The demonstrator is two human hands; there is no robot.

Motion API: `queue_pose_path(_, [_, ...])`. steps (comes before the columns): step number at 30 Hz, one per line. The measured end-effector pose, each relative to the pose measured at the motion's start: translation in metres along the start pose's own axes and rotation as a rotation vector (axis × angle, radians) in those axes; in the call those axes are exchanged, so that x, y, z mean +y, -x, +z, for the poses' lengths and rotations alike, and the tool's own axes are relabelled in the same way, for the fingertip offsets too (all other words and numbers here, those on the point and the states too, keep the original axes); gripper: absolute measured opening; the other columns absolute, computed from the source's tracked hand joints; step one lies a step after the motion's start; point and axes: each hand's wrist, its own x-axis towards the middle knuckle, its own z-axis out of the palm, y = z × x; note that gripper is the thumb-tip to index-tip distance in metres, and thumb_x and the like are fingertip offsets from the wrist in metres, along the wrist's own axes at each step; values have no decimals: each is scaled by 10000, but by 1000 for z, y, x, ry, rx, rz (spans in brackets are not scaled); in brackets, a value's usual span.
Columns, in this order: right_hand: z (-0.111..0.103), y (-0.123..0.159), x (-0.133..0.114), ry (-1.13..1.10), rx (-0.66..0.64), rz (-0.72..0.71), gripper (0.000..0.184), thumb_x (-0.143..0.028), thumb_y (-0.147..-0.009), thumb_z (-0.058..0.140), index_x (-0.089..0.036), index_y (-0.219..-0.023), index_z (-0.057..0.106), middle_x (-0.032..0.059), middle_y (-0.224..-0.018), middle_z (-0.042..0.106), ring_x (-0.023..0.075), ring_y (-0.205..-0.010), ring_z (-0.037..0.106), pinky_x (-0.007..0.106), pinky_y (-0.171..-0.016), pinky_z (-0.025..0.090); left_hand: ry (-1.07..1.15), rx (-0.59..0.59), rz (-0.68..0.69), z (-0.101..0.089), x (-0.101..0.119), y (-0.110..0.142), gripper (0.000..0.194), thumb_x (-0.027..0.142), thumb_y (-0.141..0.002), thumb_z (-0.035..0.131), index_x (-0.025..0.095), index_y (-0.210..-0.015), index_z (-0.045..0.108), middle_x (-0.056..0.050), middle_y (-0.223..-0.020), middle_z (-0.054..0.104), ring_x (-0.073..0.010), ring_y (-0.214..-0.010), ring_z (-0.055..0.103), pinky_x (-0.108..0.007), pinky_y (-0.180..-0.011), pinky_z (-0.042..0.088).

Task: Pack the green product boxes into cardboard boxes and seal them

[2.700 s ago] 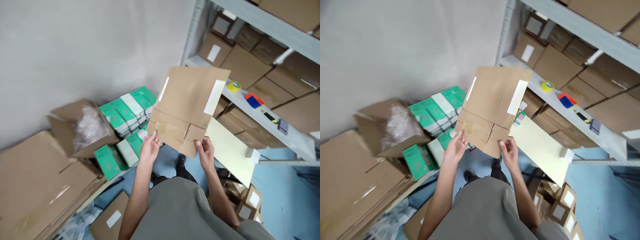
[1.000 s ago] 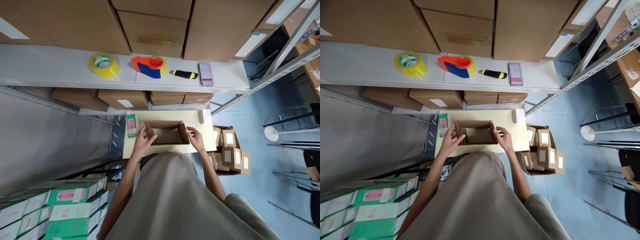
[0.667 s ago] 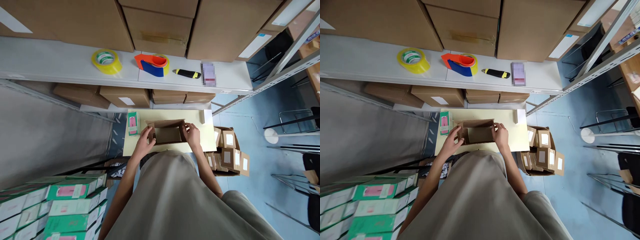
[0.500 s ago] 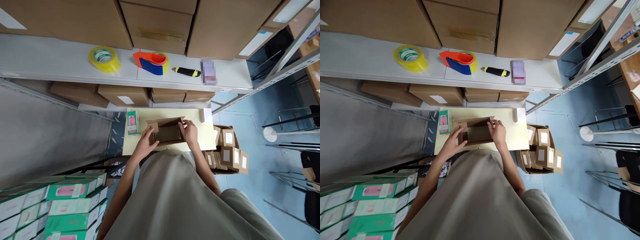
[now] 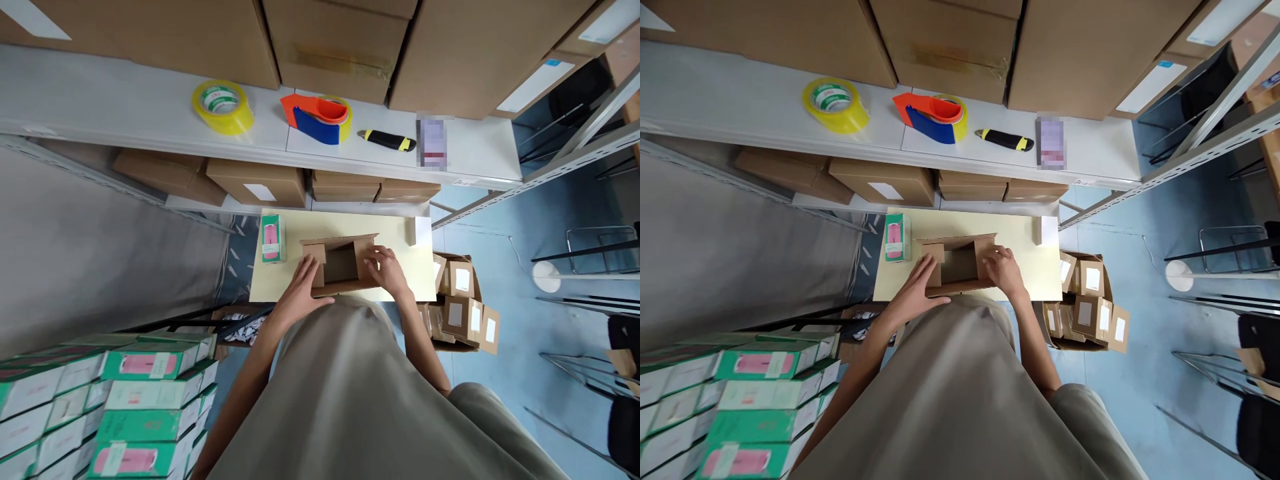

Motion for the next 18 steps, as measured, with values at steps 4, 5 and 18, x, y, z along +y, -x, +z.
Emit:
queue_pose_path(4, [-8,-1,1,-24,-55,7,281,-467,-1082,718,-275,-1208,880,138,-1512,739,406,-1347,674,657,-1243,535,-43,29,35,-1,2,-6,752,617,-856,946,241,-1476,745,-159,-1832,454,-454,-1787,231,-606,-1445,289])
queue_pose_path(5, [-12,-1,2,-53,-72,11,323,-516,-1060,759,-280,-1246,878,128,-1554,728,412,-1388,664,657,-1254,530,-52,40,50,-2,3,-9,699,620,-873,935,247,-1439,764,-159,-1789,512,-458,-1773,268,-611,-1439,304])
queue_pose_path(18, [-12,-14,9,-204,81,140,865,-657,-932,837,-308,-1672,557,150,-1508,632,264,-972,747,516,-921,692,-65,381,27,-16,9,-57,900,414,-911,929,225,-1687,515,-216,-1699,531,-450,-1632,484,-577,-1371,415])
